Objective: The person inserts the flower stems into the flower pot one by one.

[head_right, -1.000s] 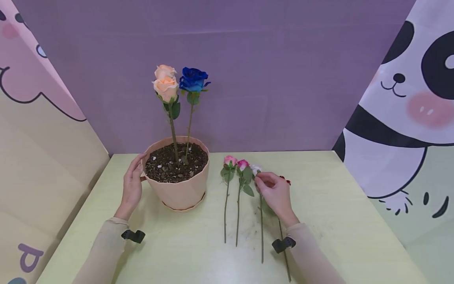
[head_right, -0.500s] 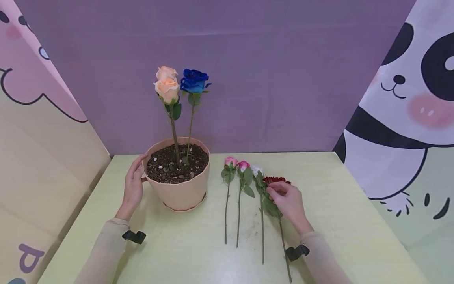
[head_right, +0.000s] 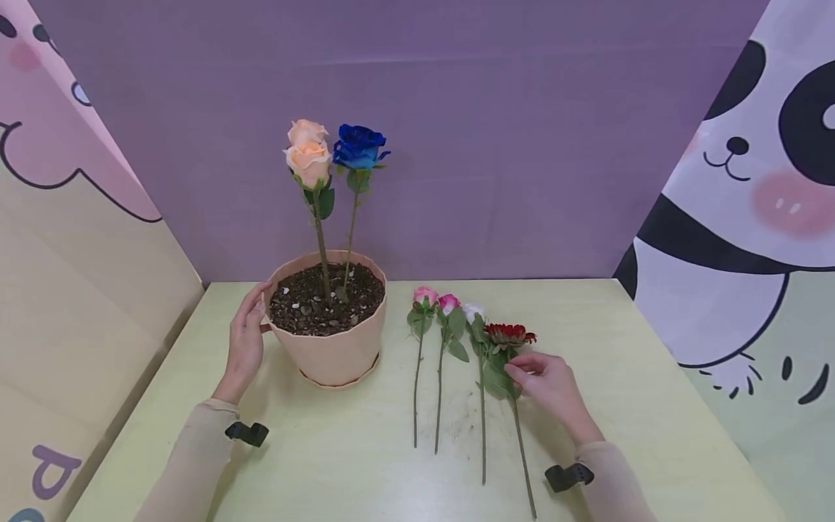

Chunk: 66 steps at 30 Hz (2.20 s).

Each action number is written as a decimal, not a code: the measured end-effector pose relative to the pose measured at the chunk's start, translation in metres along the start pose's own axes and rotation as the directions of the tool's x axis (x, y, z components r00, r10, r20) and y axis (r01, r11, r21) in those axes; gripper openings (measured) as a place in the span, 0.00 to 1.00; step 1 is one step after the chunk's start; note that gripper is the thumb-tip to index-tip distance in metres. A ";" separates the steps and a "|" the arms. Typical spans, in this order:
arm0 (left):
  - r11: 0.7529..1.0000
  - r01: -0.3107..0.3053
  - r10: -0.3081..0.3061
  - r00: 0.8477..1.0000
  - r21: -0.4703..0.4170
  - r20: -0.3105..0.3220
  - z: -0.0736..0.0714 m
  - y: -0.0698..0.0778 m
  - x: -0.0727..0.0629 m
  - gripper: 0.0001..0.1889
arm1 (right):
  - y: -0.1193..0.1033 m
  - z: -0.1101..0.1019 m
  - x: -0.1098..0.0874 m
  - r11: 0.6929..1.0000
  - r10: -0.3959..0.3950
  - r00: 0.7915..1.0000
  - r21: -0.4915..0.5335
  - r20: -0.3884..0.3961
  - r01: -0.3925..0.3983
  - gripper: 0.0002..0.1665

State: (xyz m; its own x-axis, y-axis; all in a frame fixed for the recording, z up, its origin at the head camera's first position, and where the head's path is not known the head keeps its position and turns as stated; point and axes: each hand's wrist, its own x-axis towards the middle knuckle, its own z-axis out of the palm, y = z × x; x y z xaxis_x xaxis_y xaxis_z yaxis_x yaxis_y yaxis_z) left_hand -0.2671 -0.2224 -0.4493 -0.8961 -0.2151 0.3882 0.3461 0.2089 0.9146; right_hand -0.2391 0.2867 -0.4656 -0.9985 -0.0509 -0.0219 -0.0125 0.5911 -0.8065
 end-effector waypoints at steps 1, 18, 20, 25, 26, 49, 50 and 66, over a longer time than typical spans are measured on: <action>1.000 -0.003 0.003 1.000 0.002 -0.002 0.000 0.000 0.000 0.25 | 0.001 -0.001 -0.001 1.000 0.006 1.000 -0.004 0.022 -0.005 0.22; 1.000 0.015 -0.014 1.000 -0.004 0.016 0.000 0.003 0.000 0.25 | 0.012 -0.019 -0.013 0.985 0.170 0.955 -0.049 0.244 -0.163 0.23; 1.000 0.011 -0.011 1.000 -0.004 0.013 0.000 0.003 0.000 0.25 | 0.013 -0.019 -0.013 0.983 0.183 0.945 -0.042 0.273 -0.178 0.21; 1.000 0.009 -0.009 1.000 0.001 0.012 -0.001 0.002 0.000 0.25 | 0.013 -0.019 -0.015 0.983 0.180 0.926 -0.033 0.332 -0.180 0.19; 1.000 0.009 -0.009 1.000 0.003 0.013 -0.001 0.002 0.000 0.25 | 0.013 -0.019 -0.015 0.982 0.184 0.922 -0.035 0.342 -0.183 0.19; 1.000 -0.002 0.002 1.000 0.005 0.021 0.000 0.001 -0.002 0.25 | 0.016 -0.018 -0.014 0.984 0.170 0.921 -0.004 0.350 -0.180 0.20; 1.000 -0.004 0.004 1.000 0.004 0.021 0.000 0.001 -0.002 0.25 | 0.017 -0.018 -0.014 0.983 0.170 0.925 0.004 0.340 -0.182 0.21; 1.000 -0.020 0.020 1.000 0.002 0.017 0.000 -0.002 -0.001 0.25 | 0.011 -0.022 -0.014 0.979 0.120 0.968 0.138 0.220 -0.153 0.28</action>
State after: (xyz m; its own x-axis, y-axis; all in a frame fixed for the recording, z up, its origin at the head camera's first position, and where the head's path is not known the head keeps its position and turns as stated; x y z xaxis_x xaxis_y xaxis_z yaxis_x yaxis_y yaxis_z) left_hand -0.2668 -0.2226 -0.4511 -0.8933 -0.1949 0.4049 0.3638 0.2151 0.9063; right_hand -0.2267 0.3117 -0.4614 -0.9563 -0.1554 -0.2478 0.1477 0.4749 -0.8676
